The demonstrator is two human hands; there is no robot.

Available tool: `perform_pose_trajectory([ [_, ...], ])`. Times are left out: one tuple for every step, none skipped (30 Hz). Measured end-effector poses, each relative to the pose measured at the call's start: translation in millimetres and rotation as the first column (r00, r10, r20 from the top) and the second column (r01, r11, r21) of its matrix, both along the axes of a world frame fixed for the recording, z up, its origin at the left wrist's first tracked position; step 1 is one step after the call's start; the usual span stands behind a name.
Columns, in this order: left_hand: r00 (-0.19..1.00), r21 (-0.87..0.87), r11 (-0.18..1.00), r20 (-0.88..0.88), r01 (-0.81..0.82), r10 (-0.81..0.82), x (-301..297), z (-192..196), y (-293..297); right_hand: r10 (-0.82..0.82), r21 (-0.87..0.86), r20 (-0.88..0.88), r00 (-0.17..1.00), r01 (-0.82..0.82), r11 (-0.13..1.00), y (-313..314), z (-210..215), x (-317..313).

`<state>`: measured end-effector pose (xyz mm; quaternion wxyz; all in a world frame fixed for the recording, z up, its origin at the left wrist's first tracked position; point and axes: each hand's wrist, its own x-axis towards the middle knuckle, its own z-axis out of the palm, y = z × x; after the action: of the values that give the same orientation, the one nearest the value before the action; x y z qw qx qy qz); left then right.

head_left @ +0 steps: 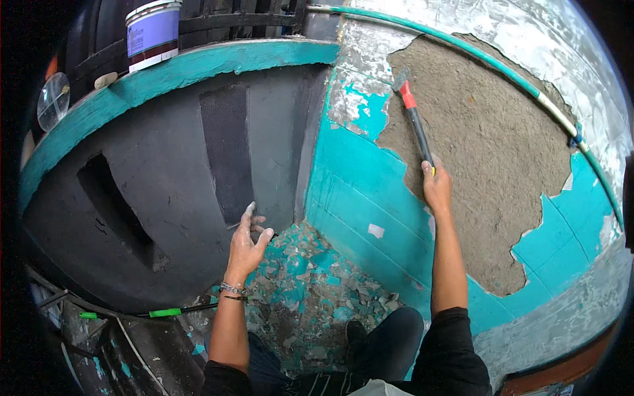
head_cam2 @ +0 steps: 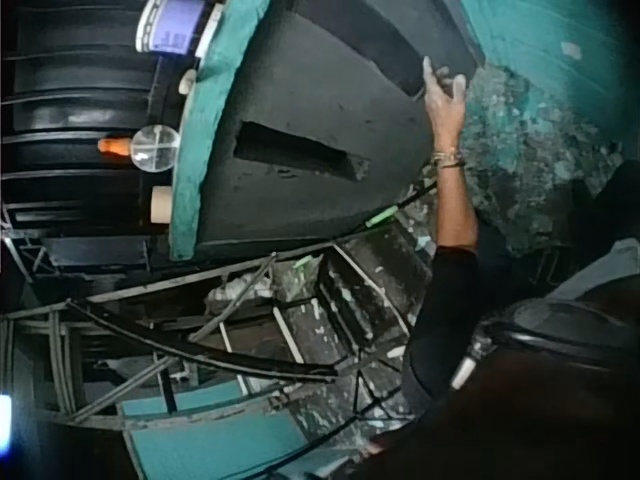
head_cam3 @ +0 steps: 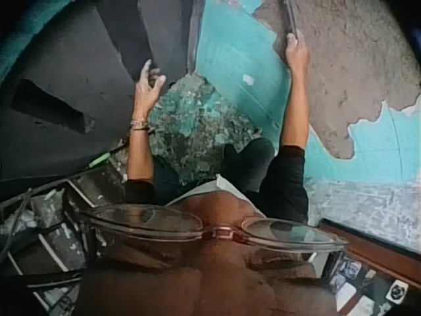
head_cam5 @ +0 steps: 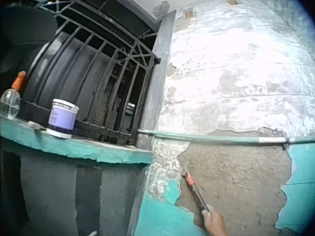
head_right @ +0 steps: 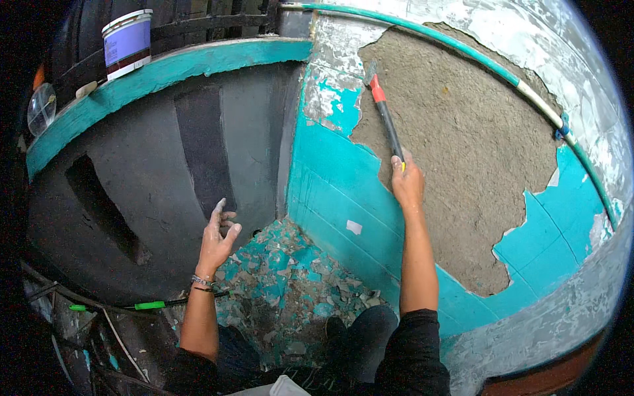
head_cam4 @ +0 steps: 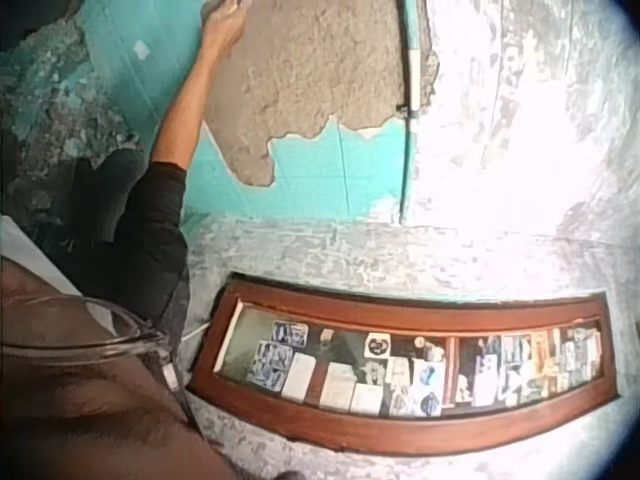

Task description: The person scrapes old paint or plaster from a wall using a hand scraper.

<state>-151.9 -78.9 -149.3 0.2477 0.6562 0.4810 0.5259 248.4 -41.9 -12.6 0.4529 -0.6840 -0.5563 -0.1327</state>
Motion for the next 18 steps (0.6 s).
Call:
perform_pose_trajectory([
  [1.0, 0.015, 1.0, -0.005, 0.005, -0.005, -0.5, 1.9, -0.4, -0.017, -0.018, 0.019, 1.0, 0.018, 1.0, 0.3, 4.3, 2.9],
  [0.999, 0.034, 0.998, -0.015, 0.048, -0.047, -1.3, 3.9, -0.2, 0.05, 0.018, 0.049, 0.998, -0.051, 0.999, 0.1, 7.1, 4.9],
  [1.0, 0.024, 1.0, -0.008, 0.016, -0.016, -1.7, 5.7, 0.2, 0.027, 0.001, 0.079, 0.996, -0.027, 1.0, -0.9, 9.8, 7.5],
  [1.0, 0.036, 0.999, -0.005, 0.01, -0.01, -2.0, 7.1, 0.8, -0.052, -0.026, 0.104, 0.993, 0.055, 0.998, -1.9, 11.1, 9.5],
  [0.999, 0.02, 0.999, -0.015, 0.035, -0.034, -2.4, 8.2, 1.4, -0.015, 0.003, 0.102, 0.995, 0.015, 1.0, -3.1, 12.4, 11.8],
  [1.0, 0.048, 0.999, 0.002, 0.004, -0.004, -2.5, 8.8, 1.9, 0.032, 0.004, 0.111, 0.993, -0.033, 0.999, -3.7, 13.5, 13.9],
  [1.0, 0.044, 0.999, 0.006, 0.001, -0.002, -2.3, 8.9, 2.2, 0.033, 0.0, 0.121, 0.992, -0.033, 0.999, -4.4, 14.6, 15.8],
  [1.0, -0.003, 1.0, 0.002, 0.016, -0.016, -2.1, 8.5, 2.0, -0.034, -0.011, 0.113, 0.993, 0.035, 0.999, -4.7, 15.9, 17.3],
  [1.0, 0.036, 0.999, 0.012, 0.001, -0.001, -2.0, 8.1, 1.7, 0.033, -0.008, 0.132, 0.991, -0.033, 0.999, -4.7, 17.2, 18.3],
  [1.0, 0.032, 0.999, 0.013, 0.002, -0.003, -2.0, 7.5, 1.1, 0.028, 0.002, 0.159, 0.987, -0.028, 1.0, -5.0, 18.9, 18.9],
  [0.999, 0.0, 0.999, 0.004, 0.032, -0.032, -2.1, 6.9, 0.4, -0.057, -0.004, 0.162, 0.985, 0.059, 0.998, -5.5, 20.8, 19.1],
  [1.0, 0.028, 1.0, 0.013, 0.007, -0.007, -2.3, 6.2, -0.5, 0.019, 0.01, 0.185, 0.983, -0.021, 1.0, -6.4, 22.7, 18.9],
  [1.0, 0.007, 1.0, 0.001, 0.011, -0.011, -2.6, 5.8, -1.4, 0.01, -0.007, 0.197, 0.98, -0.009, 1.0, -7.4, 25.1, 18.6],
  [0.999, -0.038, 0.998, -0.02, 0.042, -0.043, -2.9, 5.4, -2.1, -0.04, -0.02, 0.204, 0.978, 0.045, 0.999, -8.7, 27.5, 18.2],
  [1.0, -0.013, 1.0, -0.013, 0.015, -0.015, -3.1, 5.1, -2.7, 0.002, -0.024, 0.209, 0.978, 0.003, 1.0, -9.7, 30.4, 18.1],
  [0.999, -0.011, 1.0, -0.025, 0.02, -0.02, -3.3, 4.7, -3.3, -0.015, -0.042, 0.231, 0.973, 0.025, 0.999, -9.5, 33.8, 18.2],
  [0.998, -0.05, 0.998, -0.048, 0.043, -0.046, -3.3, 4.4, -3.6, -0.084, -0.052, 0.245, 0.966, 0.099, 0.994, -8.4, 37.6, 18.5],
  [0.999, -0.012, 1.0, -0.037, 0.025, -0.026, -3.3, 4.0, -3.9, -0.031, -0.063, 0.255, 0.967, 0.048, 0.997, -5.2, 41.8, 18.7],
])
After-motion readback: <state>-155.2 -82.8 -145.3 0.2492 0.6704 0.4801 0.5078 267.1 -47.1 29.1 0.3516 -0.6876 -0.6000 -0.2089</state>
